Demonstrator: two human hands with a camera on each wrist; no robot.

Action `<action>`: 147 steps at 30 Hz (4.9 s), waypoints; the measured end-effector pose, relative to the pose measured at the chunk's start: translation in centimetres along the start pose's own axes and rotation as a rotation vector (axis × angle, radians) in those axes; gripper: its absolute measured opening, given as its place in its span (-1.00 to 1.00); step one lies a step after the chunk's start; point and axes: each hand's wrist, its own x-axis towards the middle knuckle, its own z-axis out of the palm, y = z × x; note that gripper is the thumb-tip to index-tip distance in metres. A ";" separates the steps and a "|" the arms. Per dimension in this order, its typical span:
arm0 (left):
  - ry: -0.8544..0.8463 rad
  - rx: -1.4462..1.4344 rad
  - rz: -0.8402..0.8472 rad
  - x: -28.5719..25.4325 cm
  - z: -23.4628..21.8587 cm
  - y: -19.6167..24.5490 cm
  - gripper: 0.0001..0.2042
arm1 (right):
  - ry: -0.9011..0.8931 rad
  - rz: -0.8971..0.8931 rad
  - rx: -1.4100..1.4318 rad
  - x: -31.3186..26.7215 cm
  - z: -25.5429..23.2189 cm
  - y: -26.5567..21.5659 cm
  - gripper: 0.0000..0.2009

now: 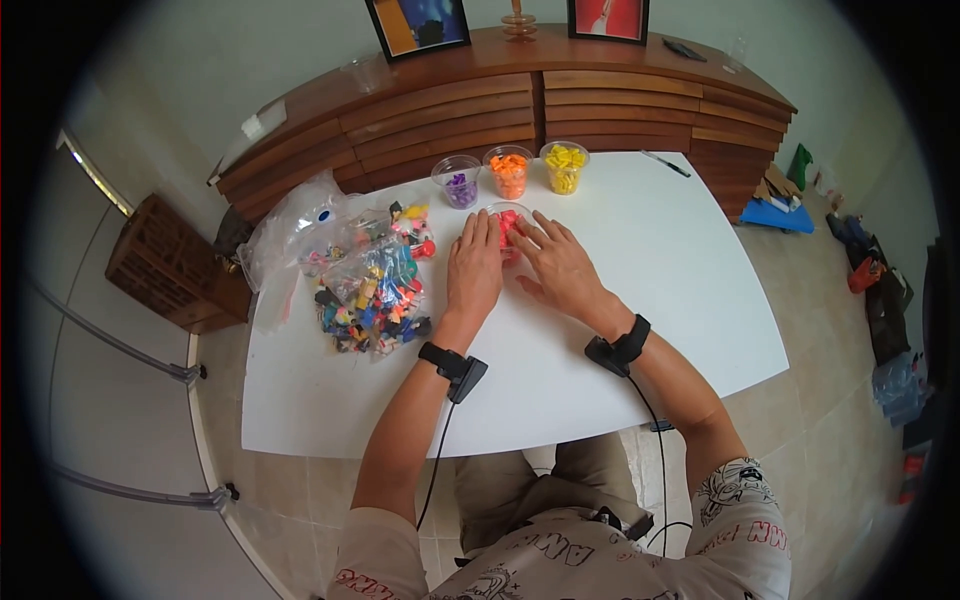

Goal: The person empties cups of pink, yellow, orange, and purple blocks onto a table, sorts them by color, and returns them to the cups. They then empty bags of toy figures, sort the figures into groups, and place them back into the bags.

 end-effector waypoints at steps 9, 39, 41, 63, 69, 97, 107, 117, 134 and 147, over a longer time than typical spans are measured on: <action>-0.010 -0.017 -0.004 0.2 -0.5 0.2 -0.49 | 0.036 0.010 0.017 -0.2 0.5 -0.1 -0.23; 0.023 -0.557 -0.328 -4.7 0.8 -1.2 0.02 | 0.150 0.361 0.954 2.9 7.8 1.9 -0.06; -0.007 -0.643 -0.376 -5.5 1.8 -1.8 -0.02 | 0.132 0.430 0.906 3.0 6.6 1.7 -0.15; -0.169 -0.468 -0.369 -5.5 0.9 -0.1 -0.14 | 0.500 0.858 0.504 -8.2 0.2 30.6 -0.22; -0.206 -0.422 -0.375 -5.3 0.7 0.1 -0.14 | 0.520 0.803 0.509 -8.3 -0.2 32.3 -0.16; -0.069 -0.516 -0.283 -5.6 1.7 -0.5 -0.05 | 0.148 0.709 0.677 2.9 7.0 15.1 -0.25; -0.478 -1.243 -0.241 -5.5 -1.4 1.5 -0.27 | 0.159 0.247 0.501 -6.7 -4.1 -1.2 -0.27; -0.514 -1.307 -0.301 -7.1 -1.9 0.7 -0.27 | -0.164 -0.265 0.412 -3.7 -7.6 -0.1 -0.63; -0.376 -1.064 -0.285 -8.5 -3.8 1.3 -0.10 | 0.030 0.271 0.342 -3.3 -1.0 9.0 -0.46; -0.282 -1.043 -0.274 -7.6 -3.8 -0.4 -0.20 | -0.396 0.042 0.526 -1.1 -4.0 0.9 -0.22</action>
